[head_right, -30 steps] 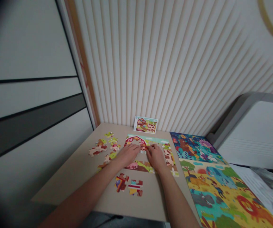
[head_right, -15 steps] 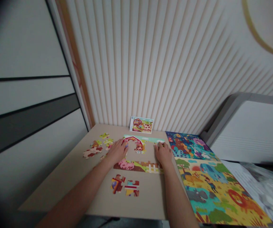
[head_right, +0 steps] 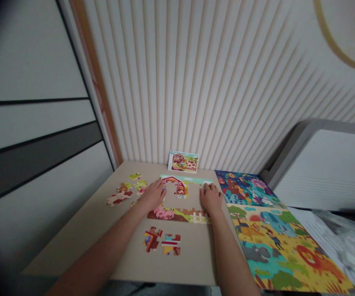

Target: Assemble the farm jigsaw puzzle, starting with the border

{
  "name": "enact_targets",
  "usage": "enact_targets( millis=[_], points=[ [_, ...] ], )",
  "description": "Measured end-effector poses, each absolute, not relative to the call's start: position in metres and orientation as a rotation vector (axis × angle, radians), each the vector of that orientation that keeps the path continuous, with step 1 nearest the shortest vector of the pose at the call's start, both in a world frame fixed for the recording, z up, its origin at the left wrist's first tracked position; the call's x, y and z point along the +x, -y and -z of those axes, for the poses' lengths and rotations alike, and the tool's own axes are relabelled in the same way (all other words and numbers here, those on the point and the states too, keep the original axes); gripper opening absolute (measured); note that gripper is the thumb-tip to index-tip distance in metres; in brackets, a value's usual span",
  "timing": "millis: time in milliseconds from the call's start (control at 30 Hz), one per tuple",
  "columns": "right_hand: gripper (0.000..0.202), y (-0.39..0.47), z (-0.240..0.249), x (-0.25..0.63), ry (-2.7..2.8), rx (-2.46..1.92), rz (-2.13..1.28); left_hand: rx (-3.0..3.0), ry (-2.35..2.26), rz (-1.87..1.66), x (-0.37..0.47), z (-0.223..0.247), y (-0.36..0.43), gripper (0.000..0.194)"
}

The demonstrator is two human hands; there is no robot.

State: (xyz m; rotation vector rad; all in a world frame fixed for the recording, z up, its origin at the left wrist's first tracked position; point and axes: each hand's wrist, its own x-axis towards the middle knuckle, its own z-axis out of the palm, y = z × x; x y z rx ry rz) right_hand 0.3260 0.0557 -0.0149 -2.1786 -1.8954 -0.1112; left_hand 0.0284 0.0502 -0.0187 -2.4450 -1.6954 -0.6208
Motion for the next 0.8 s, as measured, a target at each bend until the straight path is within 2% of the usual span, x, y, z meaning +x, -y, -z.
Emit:
enact_targets(
  millis=[367,800],
  points=[
    [0.049,-0.056,0.015,0.326,1.876,-2.175,0.104,-2.453,1.658,0.586,0.033,0.011,-0.038,0.025],
    [0.044,-0.054,0.014,0.324,1.922,-2.137,0.118,-2.473,1.611,0.566,0.034,0.016,-0.04,0.03]
  ],
)
